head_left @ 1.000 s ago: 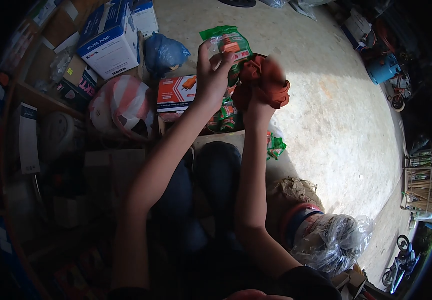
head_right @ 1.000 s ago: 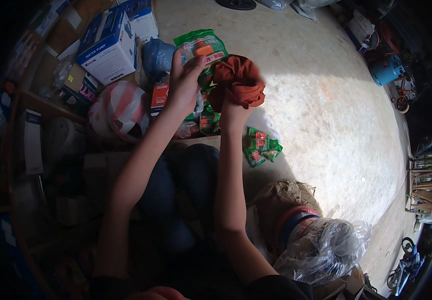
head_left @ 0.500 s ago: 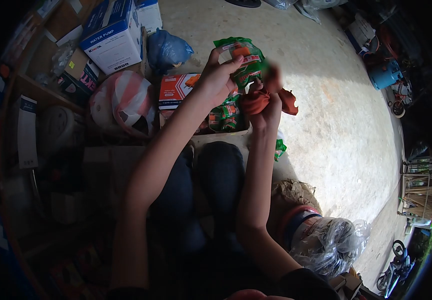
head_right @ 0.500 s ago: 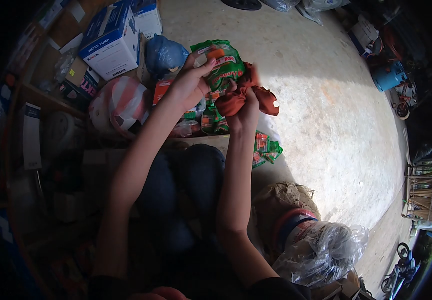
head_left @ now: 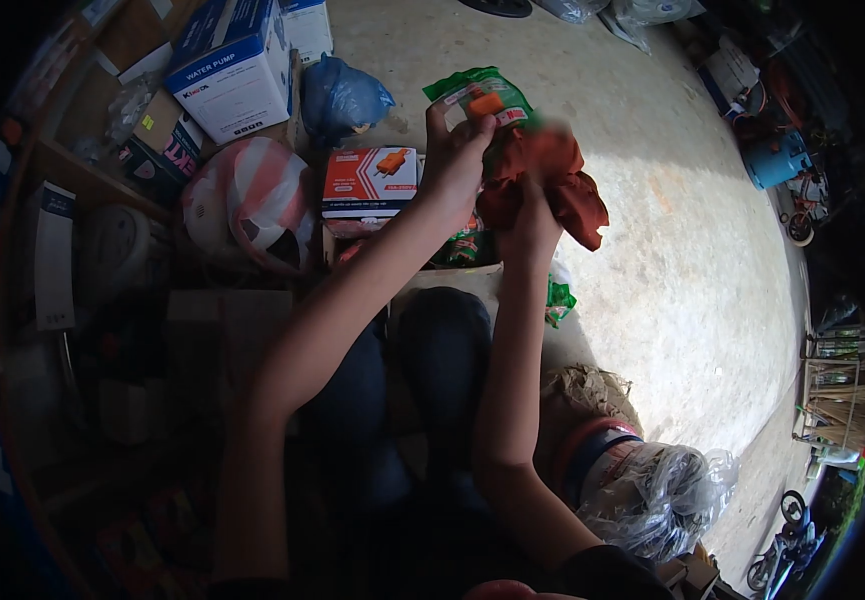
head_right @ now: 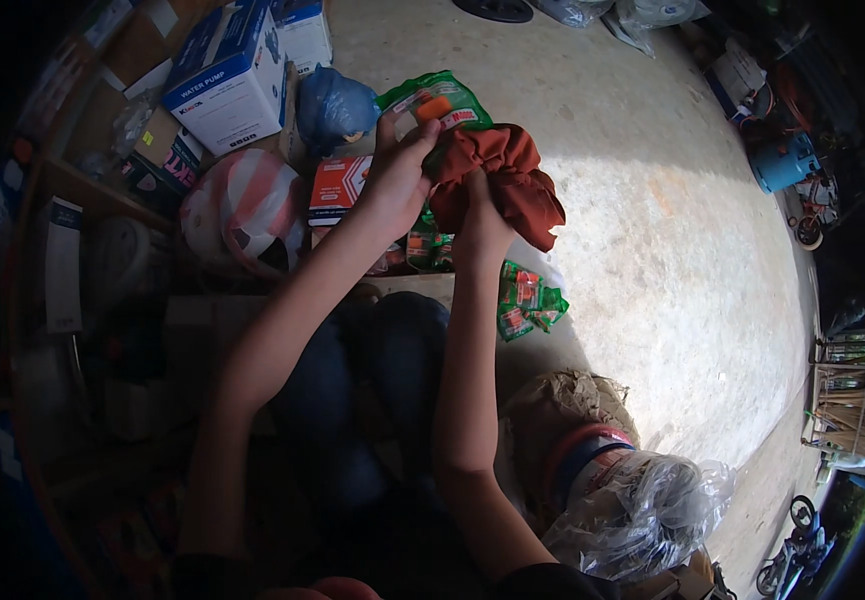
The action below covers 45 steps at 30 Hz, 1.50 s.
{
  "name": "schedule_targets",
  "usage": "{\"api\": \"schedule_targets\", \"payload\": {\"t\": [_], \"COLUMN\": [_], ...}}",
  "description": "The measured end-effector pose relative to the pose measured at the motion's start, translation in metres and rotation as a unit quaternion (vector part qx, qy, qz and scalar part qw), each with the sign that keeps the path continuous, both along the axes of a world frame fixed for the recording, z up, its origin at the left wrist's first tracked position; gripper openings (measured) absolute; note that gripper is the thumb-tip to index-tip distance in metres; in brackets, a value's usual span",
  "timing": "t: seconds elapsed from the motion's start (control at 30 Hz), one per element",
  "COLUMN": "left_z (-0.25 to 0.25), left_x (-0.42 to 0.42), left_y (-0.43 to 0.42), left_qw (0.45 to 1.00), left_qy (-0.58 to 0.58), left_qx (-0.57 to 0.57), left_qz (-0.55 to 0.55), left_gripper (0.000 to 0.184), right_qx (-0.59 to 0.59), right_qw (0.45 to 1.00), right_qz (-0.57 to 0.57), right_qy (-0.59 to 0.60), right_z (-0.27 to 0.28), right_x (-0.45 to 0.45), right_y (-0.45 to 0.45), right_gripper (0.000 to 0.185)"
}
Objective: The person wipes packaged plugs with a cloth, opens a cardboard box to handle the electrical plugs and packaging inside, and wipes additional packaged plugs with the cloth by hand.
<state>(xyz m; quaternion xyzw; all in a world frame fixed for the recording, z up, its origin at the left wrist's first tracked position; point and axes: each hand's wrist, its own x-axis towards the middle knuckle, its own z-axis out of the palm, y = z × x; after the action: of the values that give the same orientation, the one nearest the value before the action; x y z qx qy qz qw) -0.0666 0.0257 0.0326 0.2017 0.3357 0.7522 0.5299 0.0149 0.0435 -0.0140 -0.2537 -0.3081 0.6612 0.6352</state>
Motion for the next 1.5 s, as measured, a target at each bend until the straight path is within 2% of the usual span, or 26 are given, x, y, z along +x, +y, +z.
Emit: {"api": "schedule_targets", "payload": {"t": [0.07,0.1,0.13,0.2,0.23,0.33,0.37,0.47,0.5,0.53,0.6,0.63,0.67,0.73,0.77,0.8,0.87,0.9,0.93,1.0,1.03,1.07,1.13,1.5], "left_z": [0.0,-0.002,-0.003,-0.004,-0.004,-0.003,-0.016,-0.009,-0.014,-0.015,-0.024,-0.022,-0.021,0.0,0.011,0.027,0.092,0.117,0.134,0.149,0.157,0.162,0.164,0.17], "left_x": [0.001,0.002,0.004,0.006,0.006,-0.002,-0.002,-0.003,-0.001,0.003,0.009,0.007,0.005,-0.005,-0.004,-0.002,-0.009,-0.006,-0.001,0.005,0.009,0.012,0.011,0.016], "left_y": [0.0,0.0,0.001,0.002,0.002,0.003,0.012,0.002,0.004,0.003,0.003,0.003,0.004,-0.002,-0.011,-0.025,-0.068,-0.092,-0.114,-0.149,-0.153,-0.153,-0.152,-0.141], "left_qw": [0.999,0.998,0.998,0.979,0.98,0.987,0.974,0.967,0.966,0.97,0.943,0.932,0.928,0.921,0.911,0.889,0.937,0.946,0.936,0.867,0.843,0.813,0.808,0.781], "left_qy": [0.032,0.057,0.057,0.181,0.175,0.159,0.203,0.255,0.254,0.237,0.325,0.357,0.369,0.377,0.41,0.434,0.286,0.196,0.099,-0.082,-0.016,0.053,0.063,0.141], "left_qx": [0.001,0.028,0.028,0.092,0.087,0.032,0.093,0.028,0.043,0.04,0.067,0.046,0.035,-0.006,0.042,0.09,0.2,0.23,0.254,0.283,0.319,0.355,0.363,0.389], "left_qz": [0.003,0.008,0.009,0.035,0.036,-0.007,0.03,-0.01,-0.015,-0.034,-0.025,-0.032,-0.037,-0.102,0.006,0.114,-0.007,-0.116,-0.222,-0.403,-0.432,-0.458,-0.46,-0.467], "left_gripper": [0.034,0.036,0.036,0.039,0.039,0.035,0.038,0.042,0.041,0.048,0.052,0.057,0.049,0.055,0.055,0.055,0.068,0.075,0.083,0.062,0.075,0.089,0.089,0.089], "right_qx": [0.035,0.058,0.027,-0.023,-0.028,-0.069,-0.082,-0.023,-0.028,0.02,0.133,0.164,0.179,0.149,0.123,0.089,0.077,0.033,0.034,0.015,-0.014,0.026,0.016,-0.009], "right_qw": [0.995,0.994,0.999,0.992,0.997,0.997,0.996,0.996,0.988,0.983,0.956,0.947,0.933,0.953,0.956,0.965,0.975,0.974,0.974,0.972,0.974,0.975,0.984,0.987], "right_qz": [-0.055,-0.058,-0.034,0.06,0.04,-0.007,-0.037,-0.082,-0.136,-0.159,-0.181,-0.192,-0.223,-0.194,-0.199,-0.215,-0.174,-0.151,-0.153,-0.196,-0.195,-0.187,-0.158,-0.155], "right_qy": [-0.075,-0.067,-0.004,0.107,0.055,0.029,0.004,-0.037,-0.068,-0.088,-0.189,-0.2,-0.217,-0.181,-0.178,-0.119,-0.113,-0.165,-0.164,-0.132,-0.111,-0.115,-0.084,-0.045], "right_z": [0.005,0.005,0.008,0.009,0.009,0.009,0.009,0.003,0.004,0.004,0.003,0.007,0.009,0.012,0.011,0.016,0.014,0.01,0.007,0.002,0.006,0.012,0.006,0.011], "right_x": [-0.001,-0.002,-0.001,0.006,0.007,0.009,0.009,0.011,0.01,0.009,0.013,0.014,0.013,0.013,0.012,0.006,0.009,0.014,0.014,0.013,0.011,0.01,0.011,0.007], "right_y": [-0.003,-0.003,-0.004,0.001,-0.001,-0.002,-0.002,0.003,0.001,0.001,0.0,-0.001,-0.002,-0.003,-0.003,-0.003,-0.002,0.0,0.001,0.002,0.002,-0.002,0.003,0.0], "right_gripper": [0.027,0.026,0.029,0.032,0.033,0.031,0.03,0.028,0.03,0.028,0.024,0.02,0.021,0.022,0.021,0.02,0.021,0.023,0.023,0.022,0.023,0.023,0.025,0.029]}}
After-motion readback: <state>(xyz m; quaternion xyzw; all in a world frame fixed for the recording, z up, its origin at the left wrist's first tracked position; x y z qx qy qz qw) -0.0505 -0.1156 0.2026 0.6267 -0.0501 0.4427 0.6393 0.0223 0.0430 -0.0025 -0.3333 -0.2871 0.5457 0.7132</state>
